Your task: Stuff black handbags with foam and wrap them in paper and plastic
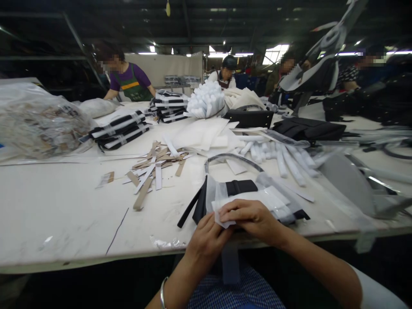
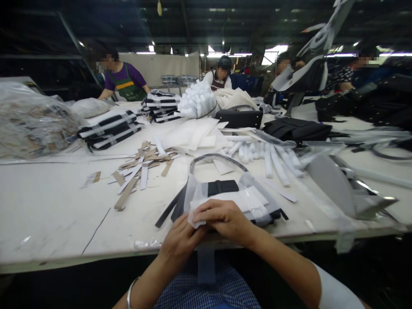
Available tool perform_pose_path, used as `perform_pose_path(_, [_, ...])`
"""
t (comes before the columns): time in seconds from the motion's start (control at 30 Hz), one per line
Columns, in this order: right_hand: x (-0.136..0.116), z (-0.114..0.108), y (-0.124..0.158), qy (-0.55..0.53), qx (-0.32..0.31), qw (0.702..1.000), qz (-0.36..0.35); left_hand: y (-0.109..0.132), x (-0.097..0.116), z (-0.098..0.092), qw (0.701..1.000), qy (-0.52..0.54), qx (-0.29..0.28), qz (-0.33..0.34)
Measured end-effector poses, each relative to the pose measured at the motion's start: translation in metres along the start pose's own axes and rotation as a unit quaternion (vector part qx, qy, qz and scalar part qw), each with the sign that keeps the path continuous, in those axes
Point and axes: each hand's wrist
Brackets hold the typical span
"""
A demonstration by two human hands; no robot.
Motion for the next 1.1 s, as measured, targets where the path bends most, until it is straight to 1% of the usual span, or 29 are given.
perform_pose_path(0.2, [0.000, -0.003, 0.010, -0.021, 0.015, 0.999, -0.030, 0.005, -0.001, 0.001, 1.000, -0.009, 0.010, 0.010])
perform_pose_path(0.4, [-0.002, -0.002, 0.024, -0.041, -0.021, 0.997, -0.062, 0.010, -0.001, 0.004, 0.999, 0.002, 0.041, -0.015])
perform_pose_path(0.5, [-0.003, 0.000, 0.029, -0.035, -0.003, 0.996, -0.083, 0.014, -0.002, 0.005, 0.999, 0.019, 0.032, -0.038])
perform_pose_path(0.57, [-0.002, 0.002, 0.032, -0.020, 0.007, 0.995, -0.093, 0.017, -0.002, 0.006, 0.997, 0.027, 0.035, -0.062])
perform_pose_path(0.63, [0.000, 0.005, 0.035, 0.008, 0.004, 0.993, -0.117, 0.020, -0.001, 0.007, 0.995, 0.026, 0.057, -0.079])
perform_pose_path(0.73, [0.006, 0.012, 0.040, 0.066, -0.009, 0.983, -0.170, 0.022, -0.001, 0.008, 0.993, 0.020, 0.089, -0.082])
perform_pose_path(0.8, [0.006, 0.014, 0.042, 0.092, -0.018, 0.979, -0.183, 0.022, -0.001, 0.008, 0.994, 0.010, 0.085, -0.072])
perform_pose_path(0.9, [-0.004, 0.009, 0.037, 0.089, -0.058, 0.981, -0.165, 0.018, -0.002, 0.004, 0.998, 0.001, 0.051, -0.035])
perform_pose_path(0.97, [-0.013, -0.001, 0.027, 0.072, -0.092, 0.985, -0.128, 0.016, -0.003, 0.002, 0.999, 0.004, 0.031, -0.006])
perform_pose_path(1.0, [-0.016, -0.007, 0.021, 0.073, -0.093, 0.987, -0.106, 0.016, -0.004, 0.000, 1.000, 0.005, 0.029, 0.003])
perform_pose_path(1.03, [-0.018, -0.014, 0.013, 0.087, -0.078, 0.990, -0.083, 0.015, -0.004, -0.001, 1.000, 0.004, 0.030, 0.009])
perform_pose_path(1.1, [-0.012, -0.027, -0.006, 0.148, -0.018, 0.988, -0.042, 0.014, -0.004, -0.003, 0.999, 0.000, 0.034, 0.009])
Point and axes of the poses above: each hand's wrist, its own y-axis away from the middle knuckle, its own z-axis out of the palm, x = y × z, and after that the axes turned 10 degrees about x, right-handed
